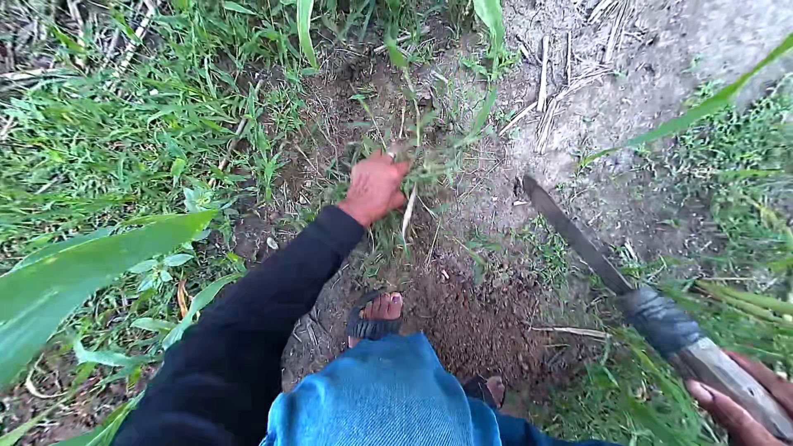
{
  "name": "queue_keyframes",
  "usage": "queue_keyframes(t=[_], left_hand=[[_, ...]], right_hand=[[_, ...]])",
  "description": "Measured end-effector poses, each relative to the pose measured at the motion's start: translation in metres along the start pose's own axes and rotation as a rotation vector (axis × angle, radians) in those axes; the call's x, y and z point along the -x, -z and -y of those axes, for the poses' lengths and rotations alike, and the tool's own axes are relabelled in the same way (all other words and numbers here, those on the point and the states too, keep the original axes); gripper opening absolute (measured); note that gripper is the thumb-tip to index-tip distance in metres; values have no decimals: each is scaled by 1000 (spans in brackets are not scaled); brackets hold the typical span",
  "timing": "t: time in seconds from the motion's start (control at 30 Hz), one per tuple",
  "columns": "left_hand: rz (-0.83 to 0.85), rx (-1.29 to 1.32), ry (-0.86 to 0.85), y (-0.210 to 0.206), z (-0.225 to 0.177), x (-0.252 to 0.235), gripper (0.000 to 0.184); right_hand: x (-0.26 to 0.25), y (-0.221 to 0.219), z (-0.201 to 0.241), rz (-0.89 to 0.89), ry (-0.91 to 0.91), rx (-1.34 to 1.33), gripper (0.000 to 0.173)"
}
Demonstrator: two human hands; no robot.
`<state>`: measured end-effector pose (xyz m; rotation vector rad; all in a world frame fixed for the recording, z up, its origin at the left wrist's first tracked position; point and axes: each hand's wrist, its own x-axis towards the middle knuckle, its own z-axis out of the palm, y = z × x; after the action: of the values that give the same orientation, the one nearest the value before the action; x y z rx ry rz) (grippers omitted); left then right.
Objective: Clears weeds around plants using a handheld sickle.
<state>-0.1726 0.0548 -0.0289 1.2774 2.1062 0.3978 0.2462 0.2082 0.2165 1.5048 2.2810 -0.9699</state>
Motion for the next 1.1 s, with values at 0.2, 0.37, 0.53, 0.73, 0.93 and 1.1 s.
queue_keyframes(t=[0.2, 0.37, 0.53, 0.73, 0.93, 1.1], left_hand=[[-2, -125, 464, 24, 28, -128, 64], [44, -108, 552, 30, 39, -134, 51], [16, -107, 555, 28, 44, -121, 48], [200, -212, -12, -10, -30, -70, 31], [155, -209, -63, -44, -81, -110, 64], [143, -251, 251, -17, -64, -156, 48]], right_hand=[[-1, -5, 1, -88, -27, 239, 56], [5, -16, 2, -179, 41, 308, 58], [15, -35, 7, -225, 103, 363, 55], [17, -40, 3, -226, 108, 370, 55], [13, -36, 16, -232, 133, 413, 54], [12, -38, 16, -263, 142, 423, 53]])
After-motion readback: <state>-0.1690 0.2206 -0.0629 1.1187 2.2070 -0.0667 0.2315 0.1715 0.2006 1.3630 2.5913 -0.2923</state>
